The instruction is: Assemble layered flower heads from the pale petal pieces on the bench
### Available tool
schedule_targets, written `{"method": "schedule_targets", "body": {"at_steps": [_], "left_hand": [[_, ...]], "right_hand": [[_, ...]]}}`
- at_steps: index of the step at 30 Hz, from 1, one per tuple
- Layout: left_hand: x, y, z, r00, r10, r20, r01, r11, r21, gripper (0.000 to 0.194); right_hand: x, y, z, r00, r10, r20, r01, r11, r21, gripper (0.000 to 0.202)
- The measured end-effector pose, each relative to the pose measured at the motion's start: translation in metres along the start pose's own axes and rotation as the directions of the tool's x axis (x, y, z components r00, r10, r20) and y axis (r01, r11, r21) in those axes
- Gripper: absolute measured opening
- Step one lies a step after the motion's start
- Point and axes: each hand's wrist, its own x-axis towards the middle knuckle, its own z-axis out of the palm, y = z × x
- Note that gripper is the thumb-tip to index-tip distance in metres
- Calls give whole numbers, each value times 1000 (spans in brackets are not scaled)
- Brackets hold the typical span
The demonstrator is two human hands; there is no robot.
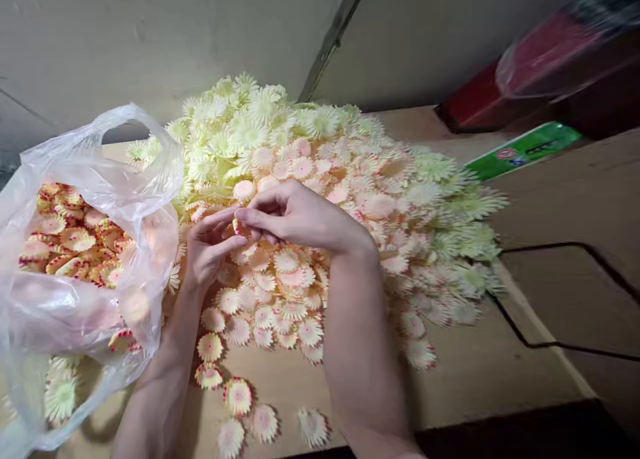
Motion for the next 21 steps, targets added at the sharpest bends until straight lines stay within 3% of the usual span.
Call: {"method": "schedule_targets", "body": {"at_steps": [13,21], "left_hand": [[-1,5,2,999,-27,-37,28,999,22,42],[-2,4,1,996,-61,-59,63,998,25,47]], "right_hand": [[0,-2,1,997,79,16,-80,994,73,25],[-1,-5,4,996,93,1,-93,996,-11,14]]}}
